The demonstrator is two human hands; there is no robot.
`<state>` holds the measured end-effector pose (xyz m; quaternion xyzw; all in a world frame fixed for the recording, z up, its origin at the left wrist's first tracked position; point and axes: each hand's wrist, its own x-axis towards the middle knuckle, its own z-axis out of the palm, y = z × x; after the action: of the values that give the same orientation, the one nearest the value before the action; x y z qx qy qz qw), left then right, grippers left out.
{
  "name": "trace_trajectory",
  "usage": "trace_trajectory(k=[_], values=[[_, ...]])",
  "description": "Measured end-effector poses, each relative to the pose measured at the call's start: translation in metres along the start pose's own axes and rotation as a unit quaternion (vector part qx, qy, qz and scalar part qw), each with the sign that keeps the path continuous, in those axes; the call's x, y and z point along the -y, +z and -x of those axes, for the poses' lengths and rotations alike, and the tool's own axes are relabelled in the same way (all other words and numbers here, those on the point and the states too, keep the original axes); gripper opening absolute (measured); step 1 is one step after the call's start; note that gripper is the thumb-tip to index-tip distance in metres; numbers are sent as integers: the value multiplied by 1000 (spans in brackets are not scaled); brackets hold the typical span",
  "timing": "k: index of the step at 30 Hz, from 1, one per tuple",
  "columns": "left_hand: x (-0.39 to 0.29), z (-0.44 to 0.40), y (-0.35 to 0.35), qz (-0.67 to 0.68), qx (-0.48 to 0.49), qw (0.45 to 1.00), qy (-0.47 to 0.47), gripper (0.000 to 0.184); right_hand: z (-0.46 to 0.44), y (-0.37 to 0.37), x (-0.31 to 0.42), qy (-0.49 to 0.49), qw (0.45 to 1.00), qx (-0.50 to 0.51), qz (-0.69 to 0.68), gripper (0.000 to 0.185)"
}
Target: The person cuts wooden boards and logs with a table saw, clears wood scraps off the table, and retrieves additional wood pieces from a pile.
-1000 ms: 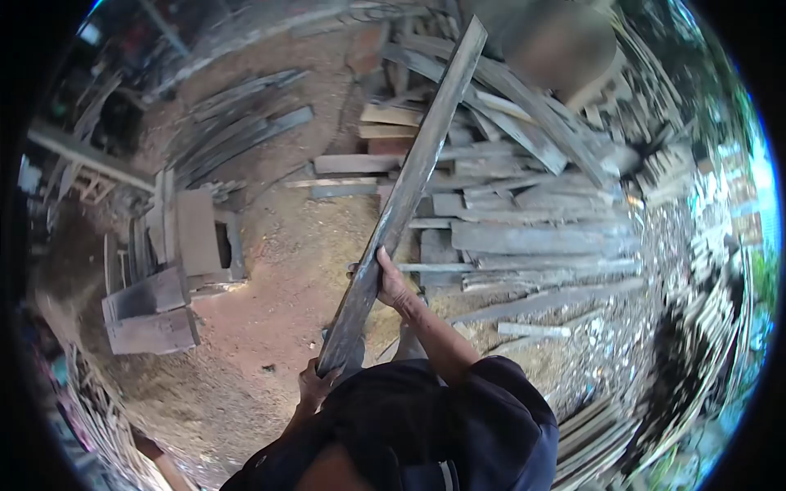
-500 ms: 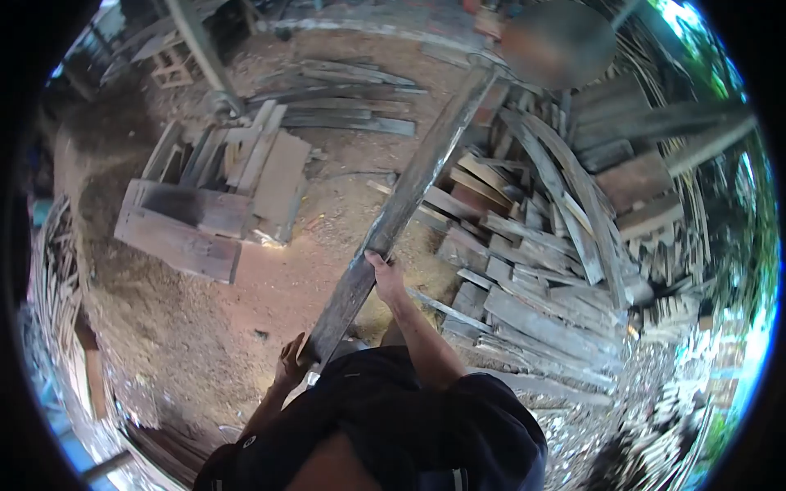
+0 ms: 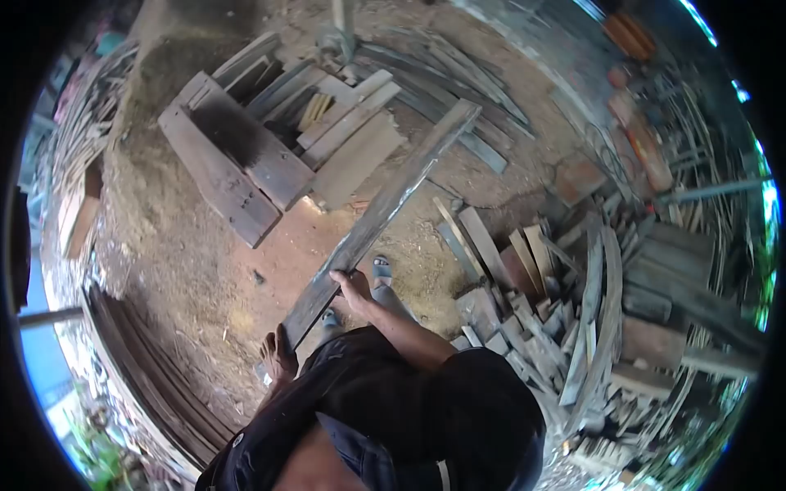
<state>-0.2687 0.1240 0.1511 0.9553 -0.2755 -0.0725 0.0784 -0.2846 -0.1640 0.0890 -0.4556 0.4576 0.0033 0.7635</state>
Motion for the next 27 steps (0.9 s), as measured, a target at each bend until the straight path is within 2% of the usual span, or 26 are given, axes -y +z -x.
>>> trace_trajectory(k=[2,6,9,12,15,17,19,20,22,24,25,26,27], values=[[-1,5,8,25,-3,999,-31,75,-10,3,22,38,993,115,13,36],[-11,16,11,58,-21,991,-119,75,-34,15,43,71,969,225,75,32],[-27,22,0,57,-35,986,-155,75,-28,31,67,75,958,254,112,35],[-27,31,8,51,-49,978,-194,80,-68,41,24,35,933,288,212,37],[-18,43,24,76,-38,967,-239,78,-86,65,-4,21,927,305,217,38],[-14,45,34,87,-38,962,-255,76,-71,79,13,24,926,313,208,39],[0,50,46,154,13,945,-287,75,-57,85,37,120,936,304,134,40],[6,47,47,156,34,939,-306,76,-68,74,39,150,910,346,171,41],[21,43,47,196,28,931,-307,74,-84,52,46,81,919,273,274,34],[42,42,45,227,39,928,-293,70,-130,10,41,-11,941,174,291,25],[56,42,51,269,22,922,-276,63,-181,-22,26,-213,844,71,486,18],[63,38,47,261,55,914,-304,58,-179,-20,67,-297,774,2,560,22],[71,34,42,251,90,905,-330,53,-177,-8,105,-299,775,-41,556,29]])
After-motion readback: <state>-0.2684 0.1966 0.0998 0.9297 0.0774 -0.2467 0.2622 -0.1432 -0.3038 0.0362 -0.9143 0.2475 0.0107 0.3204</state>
